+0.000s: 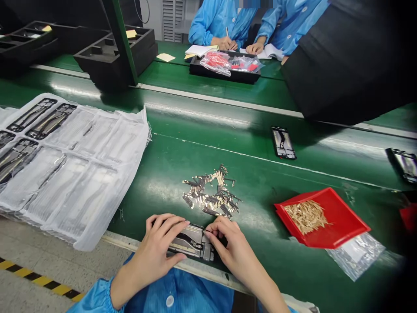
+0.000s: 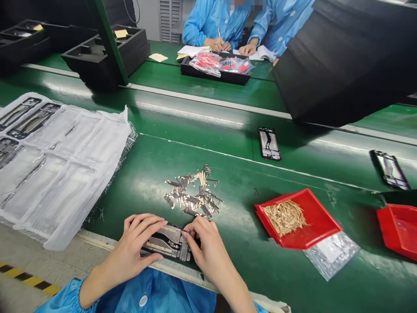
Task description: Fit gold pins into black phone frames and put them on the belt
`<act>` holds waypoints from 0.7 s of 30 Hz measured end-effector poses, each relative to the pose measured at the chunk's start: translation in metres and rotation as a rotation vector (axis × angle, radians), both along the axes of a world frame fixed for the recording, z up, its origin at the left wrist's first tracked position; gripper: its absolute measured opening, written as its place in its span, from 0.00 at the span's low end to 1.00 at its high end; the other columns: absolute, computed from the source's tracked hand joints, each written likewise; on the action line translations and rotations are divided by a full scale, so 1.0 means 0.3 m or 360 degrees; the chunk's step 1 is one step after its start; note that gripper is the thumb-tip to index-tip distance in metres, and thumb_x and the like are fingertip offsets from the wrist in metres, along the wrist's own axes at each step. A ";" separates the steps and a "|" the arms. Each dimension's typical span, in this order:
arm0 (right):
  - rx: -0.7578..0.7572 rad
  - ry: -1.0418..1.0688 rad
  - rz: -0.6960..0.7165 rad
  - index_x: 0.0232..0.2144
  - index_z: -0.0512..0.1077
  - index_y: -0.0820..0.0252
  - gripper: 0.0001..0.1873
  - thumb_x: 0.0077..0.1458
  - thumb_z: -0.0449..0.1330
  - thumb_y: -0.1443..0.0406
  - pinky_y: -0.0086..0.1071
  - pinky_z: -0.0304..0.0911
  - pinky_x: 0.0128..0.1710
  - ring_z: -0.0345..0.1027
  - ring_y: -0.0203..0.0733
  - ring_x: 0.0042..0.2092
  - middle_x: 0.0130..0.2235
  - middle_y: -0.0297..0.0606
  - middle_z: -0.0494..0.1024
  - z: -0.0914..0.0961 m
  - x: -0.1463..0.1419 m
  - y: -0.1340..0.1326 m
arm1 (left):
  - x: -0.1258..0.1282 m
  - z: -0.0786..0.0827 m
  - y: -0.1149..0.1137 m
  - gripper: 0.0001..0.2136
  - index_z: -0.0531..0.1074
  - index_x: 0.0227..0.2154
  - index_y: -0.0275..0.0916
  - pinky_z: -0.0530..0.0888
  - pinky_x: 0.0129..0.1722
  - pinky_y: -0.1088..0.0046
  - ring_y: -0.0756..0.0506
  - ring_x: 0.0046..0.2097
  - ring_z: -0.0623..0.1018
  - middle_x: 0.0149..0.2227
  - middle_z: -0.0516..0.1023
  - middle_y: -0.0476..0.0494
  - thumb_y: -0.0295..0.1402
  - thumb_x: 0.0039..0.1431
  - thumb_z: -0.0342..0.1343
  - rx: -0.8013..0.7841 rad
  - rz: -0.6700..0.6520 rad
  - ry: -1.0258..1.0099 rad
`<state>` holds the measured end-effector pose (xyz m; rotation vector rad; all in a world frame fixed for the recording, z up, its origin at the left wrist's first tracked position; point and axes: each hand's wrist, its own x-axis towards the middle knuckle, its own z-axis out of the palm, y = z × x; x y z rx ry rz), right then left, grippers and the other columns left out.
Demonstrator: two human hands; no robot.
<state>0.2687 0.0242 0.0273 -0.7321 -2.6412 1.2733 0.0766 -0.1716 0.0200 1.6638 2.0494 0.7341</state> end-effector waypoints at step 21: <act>-0.0051 0.0046 0.0038 0.38 0.75 0.54 0.07 0.72 0.59 0.66 0.38 0.62 0.42 0.70 0.44 0.38 0.36 0.35 0.76 0.009 -0.004 0.012 | -0.009 0.015 0.004 0.36 0.64 0.69 0.49 0.59 0.61 0.51 0.32 0.64 0.71 0.66 0.75 0.40 0.37 0.63 0.73 0.0021 -0.0059 0.0076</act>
